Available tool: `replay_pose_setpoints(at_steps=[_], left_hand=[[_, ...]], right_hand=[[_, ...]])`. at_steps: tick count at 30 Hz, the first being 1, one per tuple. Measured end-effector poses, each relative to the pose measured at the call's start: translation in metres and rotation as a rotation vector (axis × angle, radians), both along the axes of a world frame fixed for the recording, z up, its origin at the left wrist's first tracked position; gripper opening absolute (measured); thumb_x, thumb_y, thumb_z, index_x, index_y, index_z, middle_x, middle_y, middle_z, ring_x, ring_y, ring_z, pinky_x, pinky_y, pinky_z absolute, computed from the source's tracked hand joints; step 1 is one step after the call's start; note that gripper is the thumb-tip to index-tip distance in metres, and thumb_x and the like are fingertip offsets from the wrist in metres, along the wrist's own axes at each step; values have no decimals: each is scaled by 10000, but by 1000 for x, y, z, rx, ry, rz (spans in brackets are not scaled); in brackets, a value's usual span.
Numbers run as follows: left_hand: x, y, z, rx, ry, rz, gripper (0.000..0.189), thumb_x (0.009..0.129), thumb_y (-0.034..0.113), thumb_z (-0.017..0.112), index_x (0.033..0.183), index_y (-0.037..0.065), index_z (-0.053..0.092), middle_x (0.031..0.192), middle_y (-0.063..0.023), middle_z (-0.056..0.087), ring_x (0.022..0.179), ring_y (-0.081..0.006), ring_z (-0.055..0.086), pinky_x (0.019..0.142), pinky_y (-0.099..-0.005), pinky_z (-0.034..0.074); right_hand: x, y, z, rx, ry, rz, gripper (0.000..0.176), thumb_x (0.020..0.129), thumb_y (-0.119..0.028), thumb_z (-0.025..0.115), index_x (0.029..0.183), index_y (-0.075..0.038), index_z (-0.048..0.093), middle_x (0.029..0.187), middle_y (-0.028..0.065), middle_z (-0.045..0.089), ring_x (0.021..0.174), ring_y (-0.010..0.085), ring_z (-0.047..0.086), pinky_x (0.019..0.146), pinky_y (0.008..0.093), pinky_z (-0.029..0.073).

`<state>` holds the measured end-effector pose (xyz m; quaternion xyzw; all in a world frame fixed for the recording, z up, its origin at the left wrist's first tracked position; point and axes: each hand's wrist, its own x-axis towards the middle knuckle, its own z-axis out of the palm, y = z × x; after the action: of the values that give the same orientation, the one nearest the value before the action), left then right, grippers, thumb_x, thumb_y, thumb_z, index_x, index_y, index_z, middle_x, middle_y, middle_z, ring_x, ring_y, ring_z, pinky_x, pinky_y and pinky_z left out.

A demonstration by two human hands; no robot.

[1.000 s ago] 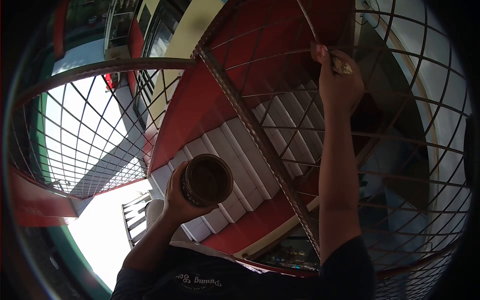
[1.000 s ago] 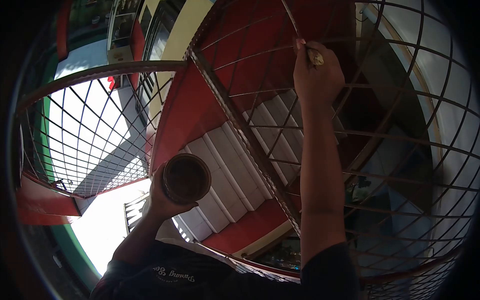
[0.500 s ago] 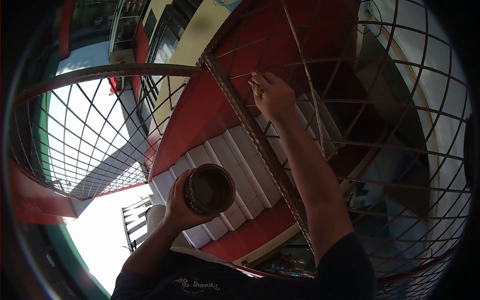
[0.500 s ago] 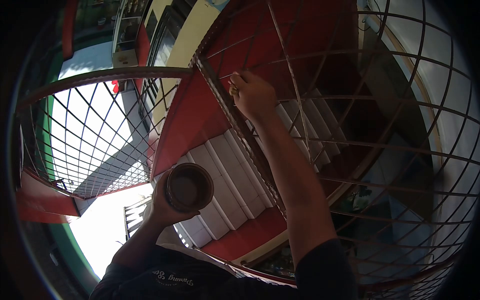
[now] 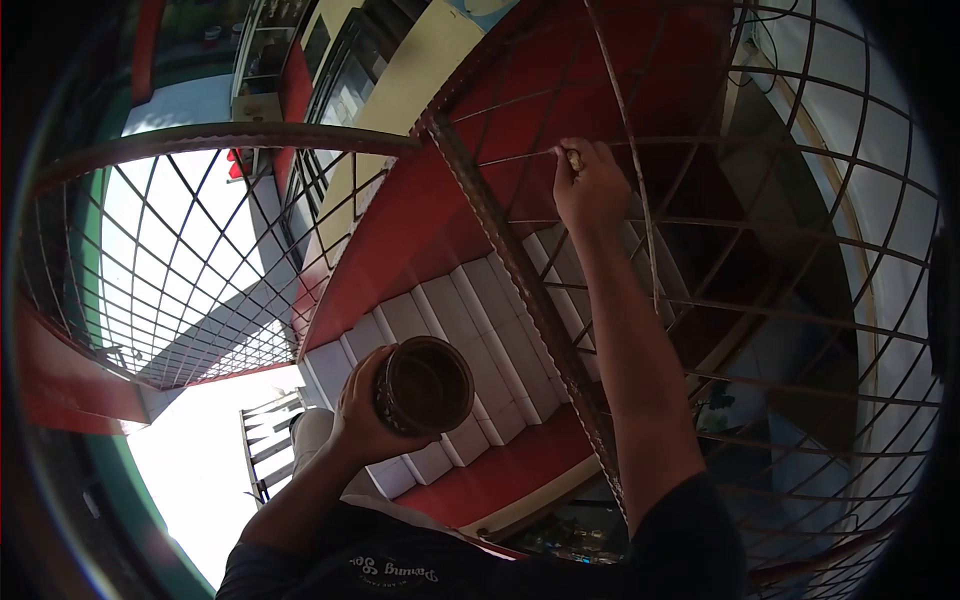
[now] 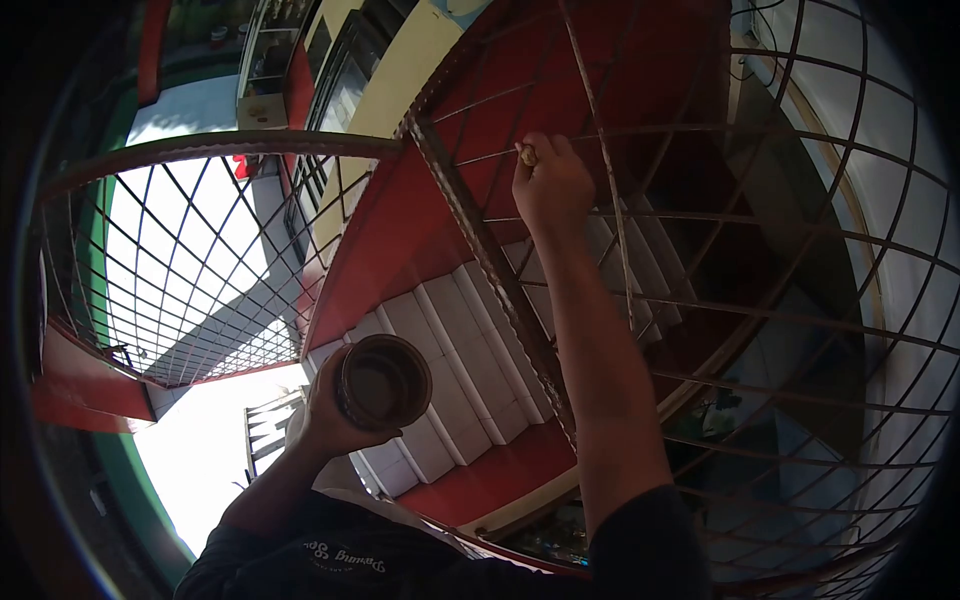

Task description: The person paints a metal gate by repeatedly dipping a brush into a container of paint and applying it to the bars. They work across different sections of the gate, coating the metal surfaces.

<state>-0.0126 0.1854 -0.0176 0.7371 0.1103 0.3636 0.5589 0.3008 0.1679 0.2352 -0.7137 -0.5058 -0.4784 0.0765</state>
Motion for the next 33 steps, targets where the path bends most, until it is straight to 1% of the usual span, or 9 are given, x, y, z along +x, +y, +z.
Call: replay_pose_setpoints(at_steps=[2,5,8,11,14,18,22,26,33], left_hand=[[0,-1,-4,-6,-5,5,1206,490,427,977,1460,74,352,1399,-177,509,1294,-365,530,1072,-506,440],[-1,3,-1,31,-10,7,1204,498,453,975,1456,70,354,1396,-177,510,1290,-367,533,1065,-506,446],[-1,2,4,19,-19,-2,1200,502,465,973,1453,66,357,1391,-175,510,1287,-367,533,1060,-504,449],[0,2,-1,38,-28,9,1202,498,467,973,1449,60,361,1384,-174,512,1284,-366,535,1057,-501,451],[-2,3,-5,42,-25,11,1200,500,465,971,1449,57,361,1382,-175,512,1280,-364,537,1057,-502,451],[0,3,-4,41,-9,3,1202,499,468,969,1453,64,360,1384,-173,508,1279,-368,537,1060,-505,447],[1,0,-2,22,11,-8,1202,498,470,968,1457,75,360,1388,-174,501,1291,-369,524,1071,-509,436],[0,-1,-6,17,10,-17,1207,493,475,968,1461,89,359,1392,-183,493,1302,-371,513,1077,-515,427],[-4,6,0,23,11,8,1168,497,468,966,1440,88,393,1370,-188,514,1286,-371,529,1069,-511,437]], right_hand=[[-11,-1,24,111,-131,-52,80,862,-177,708,934,-180,673,848,24,621,719,234,657,597,362,538],[-25,-4,16,-90,-380,-49,113,827,-172,727,922,-184,667,892,13,639,746,229,657,599,347,541],[2,-2,-31,-403,-308,60,174,765,-147,749,907,-195,660,949,-1,659,775,218,652,609,335,544],[4,-2,-42,-144,-89,154,209,726,-120,753,898,-194,659,950,-12,660,786,211,642,624,333,546],[-11,-9,-11,62,-247,3,218,704,-108,748,888,-181,656,958,-11,662,803,210,641,639,343,548],[-4,-6,-28,-236,-325,-10,233,710,-107,746,919,-178,671,1020,3,686,832,221,651,651,353,551],[16,20,-63,-133,-10,308,237,718,-108,738,938,-172,674,1034,10,679,850,237,658,686,369,561],[2,29,-57,-29,-101,87,93,865,-136,728,944,-142,681,831,48,625,705,271,628,630,387,526],[8,35,-39,116,213,-68,125,863,-167,738,976,-141,692,944,47,670,771,250,665,662,390,554]])
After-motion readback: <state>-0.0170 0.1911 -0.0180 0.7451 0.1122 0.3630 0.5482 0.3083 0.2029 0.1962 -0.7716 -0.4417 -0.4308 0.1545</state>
